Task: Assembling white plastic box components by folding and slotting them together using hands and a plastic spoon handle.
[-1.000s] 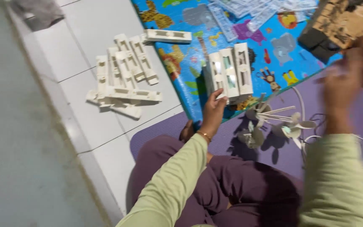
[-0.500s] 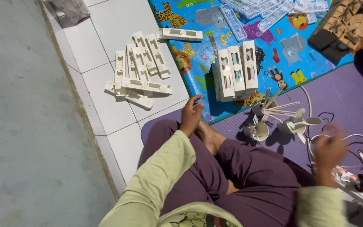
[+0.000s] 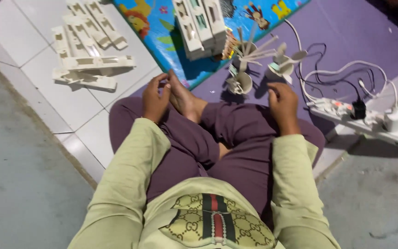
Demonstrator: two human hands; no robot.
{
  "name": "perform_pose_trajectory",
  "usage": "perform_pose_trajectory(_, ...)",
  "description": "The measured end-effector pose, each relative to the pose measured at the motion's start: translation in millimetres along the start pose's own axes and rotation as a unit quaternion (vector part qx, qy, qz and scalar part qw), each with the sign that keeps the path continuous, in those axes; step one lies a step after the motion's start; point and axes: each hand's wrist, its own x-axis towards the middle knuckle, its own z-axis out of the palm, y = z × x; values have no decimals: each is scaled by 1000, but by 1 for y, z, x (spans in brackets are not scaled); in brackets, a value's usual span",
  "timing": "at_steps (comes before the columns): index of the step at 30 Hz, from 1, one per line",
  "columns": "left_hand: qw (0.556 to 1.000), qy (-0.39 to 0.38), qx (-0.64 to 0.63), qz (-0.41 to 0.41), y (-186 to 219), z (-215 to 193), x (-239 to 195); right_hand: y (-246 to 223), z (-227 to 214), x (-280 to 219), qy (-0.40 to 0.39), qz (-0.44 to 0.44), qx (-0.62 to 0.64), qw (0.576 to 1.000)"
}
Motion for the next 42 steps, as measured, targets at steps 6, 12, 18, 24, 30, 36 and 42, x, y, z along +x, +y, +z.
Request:
perform_pose_trajectory(6,992,-14,114,52,-24,4,16,17,13,-7,-92,63,-31,993)
perform_pose_trajectory(12,888,-179,350,-237,-180,-7,65,18,10,-1,-140,108,6,984)
perform_pose_trajectory(18,824,-264,413,-285,-193,-49,104,32,16,2,-173,221,8,960)
perform_pose_trajectory(24,800,-295,436,-288,-207,-61,114,33,15,10,-162,255,25,953)
perform_pose_trajectory(30,820,-238,467,-231,-215,-63,98,30,13,13,-174,294,35,939)
perform_pose_trajectory(36,895,-110,416,-119,-182,-40,109,21,12,15,-139,294,37,945)
perform_pose_trajectory(42,923,-85,339,162,-9,9,81,-53,11,31,-16,102,124,987)
